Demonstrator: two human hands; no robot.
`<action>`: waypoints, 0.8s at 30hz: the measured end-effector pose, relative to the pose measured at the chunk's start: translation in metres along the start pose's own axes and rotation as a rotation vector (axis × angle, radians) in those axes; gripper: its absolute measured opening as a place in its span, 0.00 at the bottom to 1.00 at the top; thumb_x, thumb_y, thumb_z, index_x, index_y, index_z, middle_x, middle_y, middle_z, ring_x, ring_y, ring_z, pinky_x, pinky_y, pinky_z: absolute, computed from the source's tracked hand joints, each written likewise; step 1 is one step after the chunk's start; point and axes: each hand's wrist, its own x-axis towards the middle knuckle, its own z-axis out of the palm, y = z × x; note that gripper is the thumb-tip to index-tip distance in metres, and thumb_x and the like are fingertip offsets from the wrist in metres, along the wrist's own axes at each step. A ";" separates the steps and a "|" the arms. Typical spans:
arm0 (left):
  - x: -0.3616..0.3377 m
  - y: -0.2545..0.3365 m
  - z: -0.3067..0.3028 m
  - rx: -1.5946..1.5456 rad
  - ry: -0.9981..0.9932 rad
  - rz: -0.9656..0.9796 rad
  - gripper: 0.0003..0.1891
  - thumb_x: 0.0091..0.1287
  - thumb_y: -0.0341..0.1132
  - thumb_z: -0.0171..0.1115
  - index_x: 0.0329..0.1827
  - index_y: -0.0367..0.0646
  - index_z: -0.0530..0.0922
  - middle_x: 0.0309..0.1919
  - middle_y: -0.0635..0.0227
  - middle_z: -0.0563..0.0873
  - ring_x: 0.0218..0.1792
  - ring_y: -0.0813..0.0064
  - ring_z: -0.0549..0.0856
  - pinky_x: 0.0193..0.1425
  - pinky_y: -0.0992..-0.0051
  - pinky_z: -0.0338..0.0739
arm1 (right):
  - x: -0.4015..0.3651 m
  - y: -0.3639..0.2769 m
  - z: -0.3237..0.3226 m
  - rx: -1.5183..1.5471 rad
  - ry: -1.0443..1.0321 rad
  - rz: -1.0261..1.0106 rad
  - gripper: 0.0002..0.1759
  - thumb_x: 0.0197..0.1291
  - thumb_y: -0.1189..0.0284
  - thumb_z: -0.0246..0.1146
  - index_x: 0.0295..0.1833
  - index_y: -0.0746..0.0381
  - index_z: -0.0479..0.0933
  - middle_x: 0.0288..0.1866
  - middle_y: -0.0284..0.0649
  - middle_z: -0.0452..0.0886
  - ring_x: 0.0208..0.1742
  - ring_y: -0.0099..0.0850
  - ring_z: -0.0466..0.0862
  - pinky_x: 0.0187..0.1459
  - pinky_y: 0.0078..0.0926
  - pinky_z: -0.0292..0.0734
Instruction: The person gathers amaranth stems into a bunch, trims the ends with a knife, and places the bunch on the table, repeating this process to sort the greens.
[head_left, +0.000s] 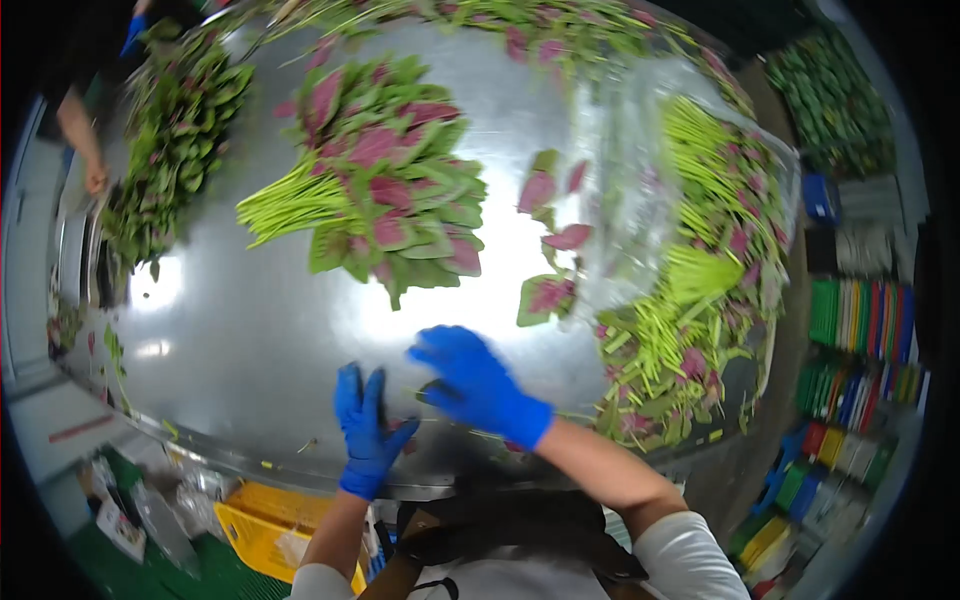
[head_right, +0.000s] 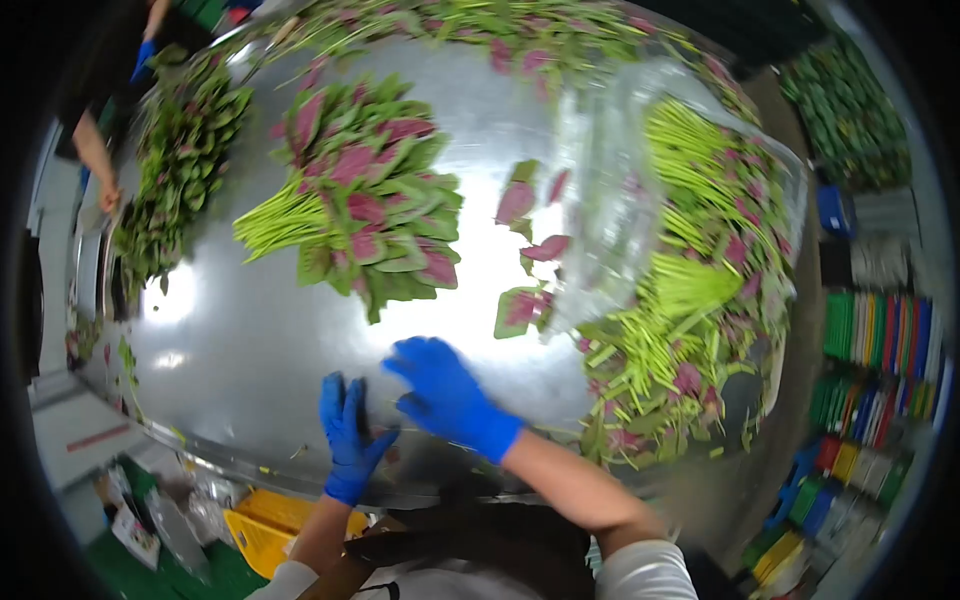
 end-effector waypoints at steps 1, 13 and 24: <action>-0.011 -0.001 -0.002 0.199 -0.107 0.020 0.46 0.49 0.49 0.72 0.70 0.42 0.61 0.71 0.44 0.57 0.71 0.43 0.57 0.71 0.46 0.50 | -0.018 -0.002 0.029 -0.068 -0.032 0.011 0.30 0.54 0.65 0.63 0.64 0.57 0.69 0.70 0.46 0.64 0.72 0.45 0.61 0.71 0.51 0.50; -0.042 0.151 0.117 0.129 -0.607 0.571 0.44 0.48 0.49 0.73 0.69 0.46 0.64 0.71 0.44 0.54 0.72 0.43 0.53 0.71 0.44 0.47 | -0.223 0.031 -0.051 -0.135 0.042 0.194 0.29 0.53 0.73 0.62 0.64 0.61 0.69 0.64 0.47 0.71 0.66 0.45 0.69 0.65 0.42 0.64; 0.050 0.281 0.172 -0.376 -0.283 0.536 0.28 0.54 0.28 0.69 0.60 0.43 0.74 0.59 0.54 0.77 0.61 0.55 0.76 0.65 0.64 0.69 | -0.314 0.082 -0.236 -0.215 0.526 0.396 0.27 0.56 0.77 0.62 0.63 0.55 0.72 0.62 0.42 0.75 0.62 0.40 0.75 0.62 0.33 0.70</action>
